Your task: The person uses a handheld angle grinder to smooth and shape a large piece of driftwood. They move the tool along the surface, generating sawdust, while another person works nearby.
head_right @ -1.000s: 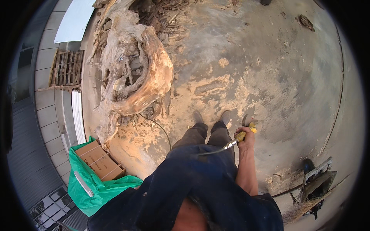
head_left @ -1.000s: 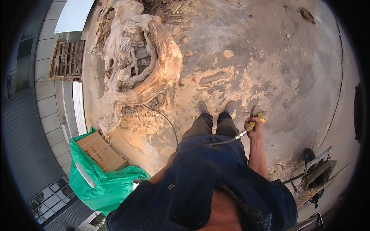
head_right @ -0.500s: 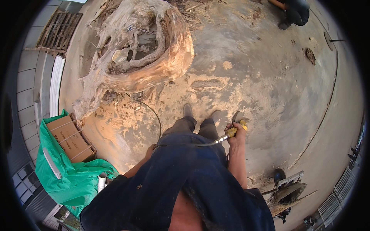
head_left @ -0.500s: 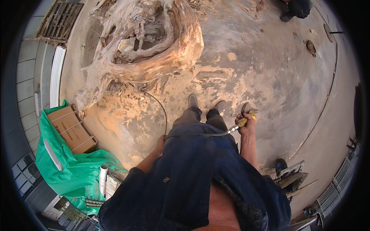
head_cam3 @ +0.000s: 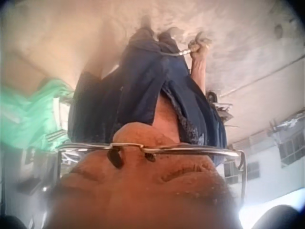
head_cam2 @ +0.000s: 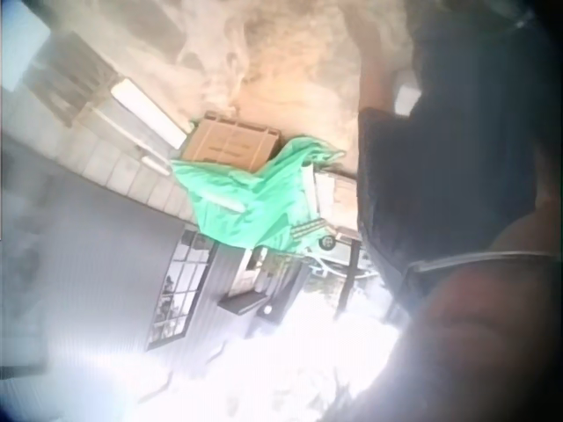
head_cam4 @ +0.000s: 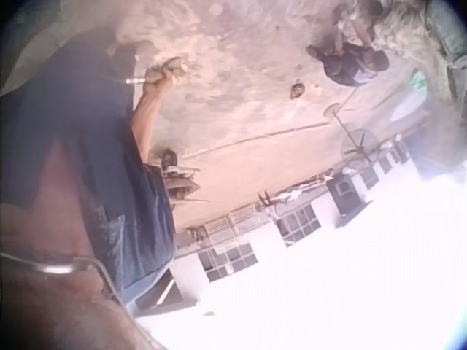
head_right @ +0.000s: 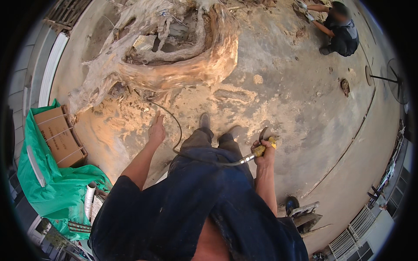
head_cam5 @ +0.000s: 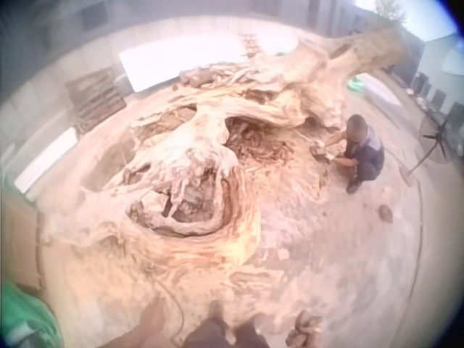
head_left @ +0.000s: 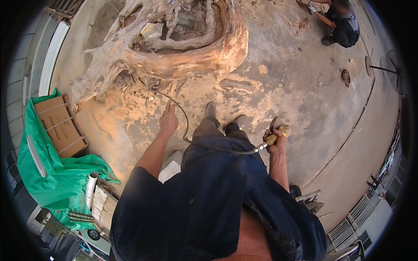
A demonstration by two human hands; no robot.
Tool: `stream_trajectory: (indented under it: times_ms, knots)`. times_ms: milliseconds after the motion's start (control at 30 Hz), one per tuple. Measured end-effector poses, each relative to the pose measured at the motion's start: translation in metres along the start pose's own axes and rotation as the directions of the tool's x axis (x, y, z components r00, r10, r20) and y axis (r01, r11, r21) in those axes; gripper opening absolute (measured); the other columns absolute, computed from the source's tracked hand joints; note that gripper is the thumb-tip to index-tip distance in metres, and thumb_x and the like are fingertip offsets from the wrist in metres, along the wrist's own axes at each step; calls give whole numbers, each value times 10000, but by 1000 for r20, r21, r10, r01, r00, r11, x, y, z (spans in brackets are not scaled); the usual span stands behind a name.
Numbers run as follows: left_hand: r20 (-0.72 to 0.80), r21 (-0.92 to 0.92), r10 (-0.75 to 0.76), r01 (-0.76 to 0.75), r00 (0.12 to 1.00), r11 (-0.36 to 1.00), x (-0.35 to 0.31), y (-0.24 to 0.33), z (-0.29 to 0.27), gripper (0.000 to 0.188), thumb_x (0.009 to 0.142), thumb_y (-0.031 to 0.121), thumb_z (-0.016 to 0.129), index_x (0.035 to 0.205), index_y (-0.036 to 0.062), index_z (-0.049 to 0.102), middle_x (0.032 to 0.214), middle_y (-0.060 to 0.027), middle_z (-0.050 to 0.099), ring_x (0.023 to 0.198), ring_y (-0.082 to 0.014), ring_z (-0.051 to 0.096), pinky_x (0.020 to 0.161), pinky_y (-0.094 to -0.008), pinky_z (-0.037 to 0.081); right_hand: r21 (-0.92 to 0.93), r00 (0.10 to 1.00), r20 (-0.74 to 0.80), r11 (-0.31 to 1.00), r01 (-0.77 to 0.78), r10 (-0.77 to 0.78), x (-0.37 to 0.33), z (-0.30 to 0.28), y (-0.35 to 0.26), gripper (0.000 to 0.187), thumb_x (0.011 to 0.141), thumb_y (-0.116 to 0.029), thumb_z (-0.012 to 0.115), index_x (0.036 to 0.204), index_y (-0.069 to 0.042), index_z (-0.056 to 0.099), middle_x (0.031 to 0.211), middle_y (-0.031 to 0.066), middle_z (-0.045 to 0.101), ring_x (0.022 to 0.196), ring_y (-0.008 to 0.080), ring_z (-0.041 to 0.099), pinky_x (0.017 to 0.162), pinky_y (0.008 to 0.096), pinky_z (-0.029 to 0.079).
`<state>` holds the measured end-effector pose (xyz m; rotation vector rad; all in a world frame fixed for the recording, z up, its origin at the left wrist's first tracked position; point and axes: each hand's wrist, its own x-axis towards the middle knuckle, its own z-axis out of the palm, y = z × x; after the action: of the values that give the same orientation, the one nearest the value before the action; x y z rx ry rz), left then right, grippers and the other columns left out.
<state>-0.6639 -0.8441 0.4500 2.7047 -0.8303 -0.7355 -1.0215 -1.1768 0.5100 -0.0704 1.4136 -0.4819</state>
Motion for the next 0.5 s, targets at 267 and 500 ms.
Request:
stream_trajectory:
  times_ms: [267,500]
  knots:
    - [23,153,318,-318,948,936,97,27,-8,504,837,-61,590,1325,36,506,1714,-75,178,1263,-416,559,988,-529,510,-3,999,30,1000,-12,12,-4,-20,-2,261,892,-85,584,1136,-34,508,932,164,640,820,310,652,702,456,569]
    - [286,242,130,-203,949,949,121,23,-14,473,887,-29,566,1348,74,534,1743,10,102,1383,-428,478,1065,-531,471,-4,1000,-15,1000,26,-26,-30,-10,6,195,907,-77,577,1075,-4,512,925,141,613,820,285,629,727,438,540]
